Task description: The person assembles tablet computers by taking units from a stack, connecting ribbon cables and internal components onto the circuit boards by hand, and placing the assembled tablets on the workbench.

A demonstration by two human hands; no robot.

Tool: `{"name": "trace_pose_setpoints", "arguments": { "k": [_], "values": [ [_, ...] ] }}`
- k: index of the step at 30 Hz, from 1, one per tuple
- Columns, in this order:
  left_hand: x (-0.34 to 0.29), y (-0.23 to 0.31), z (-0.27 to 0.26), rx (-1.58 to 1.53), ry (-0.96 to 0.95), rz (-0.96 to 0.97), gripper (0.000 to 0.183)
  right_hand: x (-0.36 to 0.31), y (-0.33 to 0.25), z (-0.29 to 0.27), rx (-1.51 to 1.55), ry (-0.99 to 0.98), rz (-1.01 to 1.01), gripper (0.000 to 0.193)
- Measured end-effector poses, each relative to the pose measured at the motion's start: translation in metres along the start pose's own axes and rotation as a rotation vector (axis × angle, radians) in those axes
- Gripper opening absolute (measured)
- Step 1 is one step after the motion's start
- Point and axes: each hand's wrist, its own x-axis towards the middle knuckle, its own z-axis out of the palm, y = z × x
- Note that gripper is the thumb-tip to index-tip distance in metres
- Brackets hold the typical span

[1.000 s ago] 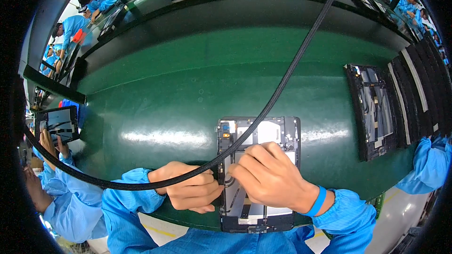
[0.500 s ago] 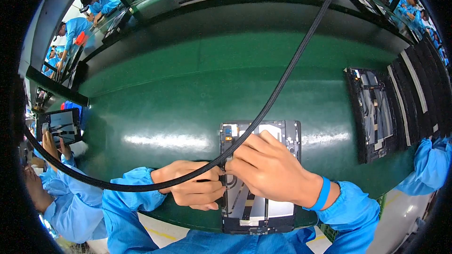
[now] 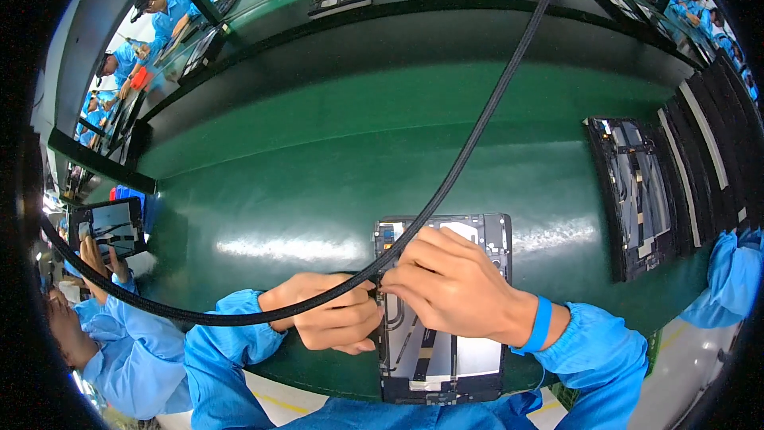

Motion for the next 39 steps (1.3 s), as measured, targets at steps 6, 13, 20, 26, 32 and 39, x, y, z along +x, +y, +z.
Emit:
{"name": "trace_pose_setpoints", "arguments": {
  "k": [6, 13, 20, 26, 32, 39],
  "values": [
    [-0.001, -0.018, 0.001, 0.079, 0.009, -0.015, 0.03, -0.001, 0.003, 0.001, -0.024, 0.047, 0.027, 0.024],
    [-0.003, -0.017, 0.0, 0.052, 0.009, 0.07, 0.029, 0.001, 0.004, 0.0, 0.037, 0.05, 0.06, 0.023],
    [0.001, -0.015, 0.002, -0.009, -0.021, 0.088, 0.031, 0.002, 0.004, -0.001, 0.009, 0.042, 0.083, 0.024],
    [0.001, -0.033, 0.008, -0.033, 0.02, 0.163, 0.031, 0.01, 0.0, -0.005, 0.197, 0.036, 0.203, 0.019],
    [0.001, -0.048, 0.003, 0.014, 0.03, 0.178, 0.031, 0.012, -0.002, -0.007, 0.192, -0.02, 0.327, 0.02],
    [0.001, -0.043, -0.004, 0.024, 0.031, 0.066, 0.03, 0.015, -0.001, -0.006, 0.15, 0.018, 0.322, 0.016]
  ]
}}
